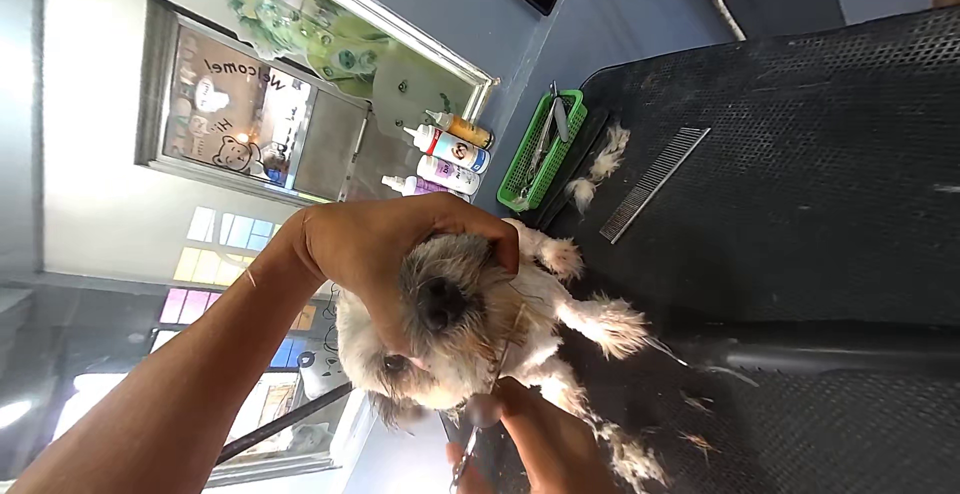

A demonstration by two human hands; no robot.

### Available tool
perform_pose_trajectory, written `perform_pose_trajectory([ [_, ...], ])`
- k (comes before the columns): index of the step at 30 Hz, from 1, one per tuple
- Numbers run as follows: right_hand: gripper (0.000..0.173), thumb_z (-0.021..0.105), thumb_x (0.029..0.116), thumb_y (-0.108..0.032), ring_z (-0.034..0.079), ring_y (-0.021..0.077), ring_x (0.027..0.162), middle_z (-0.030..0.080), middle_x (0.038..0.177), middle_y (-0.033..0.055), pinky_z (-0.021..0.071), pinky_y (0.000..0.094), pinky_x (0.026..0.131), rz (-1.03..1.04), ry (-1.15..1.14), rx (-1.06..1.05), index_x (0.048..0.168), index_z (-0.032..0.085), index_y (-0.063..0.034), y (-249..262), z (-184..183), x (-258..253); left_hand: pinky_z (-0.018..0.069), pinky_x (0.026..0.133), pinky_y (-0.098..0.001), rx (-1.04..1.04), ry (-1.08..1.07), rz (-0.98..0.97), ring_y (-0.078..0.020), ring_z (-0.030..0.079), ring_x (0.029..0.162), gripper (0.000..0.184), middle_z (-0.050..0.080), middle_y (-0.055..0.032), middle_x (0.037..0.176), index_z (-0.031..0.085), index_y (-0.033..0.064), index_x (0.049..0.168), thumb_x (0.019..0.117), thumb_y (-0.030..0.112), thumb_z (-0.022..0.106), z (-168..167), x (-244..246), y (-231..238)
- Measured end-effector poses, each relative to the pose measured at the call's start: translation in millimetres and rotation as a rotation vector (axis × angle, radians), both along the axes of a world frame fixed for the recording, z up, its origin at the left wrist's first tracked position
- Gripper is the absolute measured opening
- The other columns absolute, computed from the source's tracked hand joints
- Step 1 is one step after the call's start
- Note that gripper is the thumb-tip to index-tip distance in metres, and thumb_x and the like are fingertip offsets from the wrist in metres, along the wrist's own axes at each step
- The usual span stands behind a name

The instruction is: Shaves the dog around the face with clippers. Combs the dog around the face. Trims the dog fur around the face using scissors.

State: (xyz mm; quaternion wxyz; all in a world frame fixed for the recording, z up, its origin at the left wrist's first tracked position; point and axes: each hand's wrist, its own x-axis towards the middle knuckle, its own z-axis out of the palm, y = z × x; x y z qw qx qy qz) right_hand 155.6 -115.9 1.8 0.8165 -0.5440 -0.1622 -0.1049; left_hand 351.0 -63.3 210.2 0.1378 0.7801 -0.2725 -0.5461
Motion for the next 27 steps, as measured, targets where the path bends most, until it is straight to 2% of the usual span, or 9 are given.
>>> perform_pose_trajectory([
  [3,0.024,0.074,0.0869,-0.017,0.071,0.0177,0.078,0.072,0.088,0.0135,0.0583,0.0284,0.066,-0.041,0.004,-0.048,0.102,0.069,0.0005,1,2,3,0.0569,0.076,-0.0220,-0.002,-0.001,-0.010,-0.0073,0.066,0.091,0.056,0.068,-0.0007,0.097,0.063,0.0027,0.106,0.0545,0.010,0.082,0,0,-1],
  [7,0.020,0.070,0.0881,-0.005,0.073,0.0148,0.079,0.073,0.089,0.0127,0.0622,0.0280,0.071,0.009,0.033,0.024,0.105,0.067,0.0036,1,-1,3,0.0572,0.076,-0.0223,-0.018,-0.005,-0.003,-0.0077,0.066,0.091,0.055,0.068,-0.0009,0.097,0.063,0.0031,0.106,0.0551,0.011,0.082,-1,0,1],
  [10,0.019,0.070,0.0886,-0.004,0.073,0.0135,0.080,0.073,0.090,0.0123,0.0624,0.0264,0.073,0.039,0.037,0.062,0.106,0.066,0.0043,0,-3,3,0.0564,0.077,-0.0215,-0.036,-0.014,-0.017,-0.0070,0.065,0.092,0.056,0.067,-0.0008,0.098,0.062,0.0026,0.107,0.0556,0.012,0.081,-2,1,2],
  [12,0.022,0.072,0.0885,-0.007,0.073,0.0140,0.082,0.072,0.091,0.0136,0.0622,0.0263,0.075,0.028,0.021,0.084,0.105,0.065,0.0048,-1,-4,3,0.0569,0.076,-0.0211,-0.034,-0.011,-0.008,-0.0067,0.066,0.090,0.056,0.068,-0.0006,0.096,0.062,0.0023,0.107,0.0556,0.012,0.081,-3,0,1],
  [15,0.033,0.075,0.0877,-0.020,0.072,0.0175,0.087,0.072,0.094,0.0165,0.0608,0.0297,0.078,0.029,-0.008,0.085,0.106,0.066,0.0052,-4,-4,5,0.0578,0.078,-0.0212,-0.030,0.001,-0.002,-0.0063,0.066,0.091,0.059,0.069,-0.0004,0.097,0.062,0.0028,0.110,0.0564,0.013,0.084,-4,1,3],
  [17,0.034,0.075,0.0877,-0.025,0.071,0.0183,0.085,0.072,0.093,0.0155,0.0593,0.0305,0.074,0.022,-0.020,0.045,0.106,0.067,0.0033,-7,-3,7,0.0573,0.078,-0.0213,-0.028,-0.004,-0.009,-0.0065,0.066,0.092,0.059,0.068,-0.0002,0.097,0.061,0.0031,0.111,0.0568,0.013,0.083,-5,2,5],
  [21,0.033,0.073,0.0878,-0.027,0.070,0.0171,0.078,0.071,0.089,0.0132,0.0575,0.0295,0.066,-0.017,-0.035,-0.018,0.104,0.067,0.0010,-9,1,11,0.0568,0.080,-0.0207,-0.032,-0.016,0.002,-0.0069,0.065,0.093,0.059,0.068,-0.0009,0.099,0.061,0.0027,0.111,0.0579,0.015,0.083,-2,2,6],
  [24,0.032,0.073,0.0878,-0.027,0.070,0.0164,0.078,0.072,0.087,0.0127,0.0569,0.0284,0.066,-0.033,-0.038,-0.024,0.103,0.067,0.0007,-11,1,11,0.0554,0.079,-0.0189,-0.053,-0.033,-0.030,-0.0051,0.064,0.093,0.058,0.067,-0.0004,0.099,0.061,0.0028,0.112,0.0624,0.024,0.082,-2,4,8],
  [27,0.032,0.074,0.0877,-0.027,0.070,0.0168,0.078,0.072,0.088,0.0129,0.0570,0.0288,0.066,-0.043,-0.038,-0.031,0.104,0.068,0.0000,-12,0,10,0.0546,0.078,-0.0184,-0.064,-0.032,-0.011,-0.0049,0.063,0.092,0.060,0.066,-0.0003,0.098,0.061,0.0030,0.111,0.0612,0.027,0.084,-2,4,8],
])
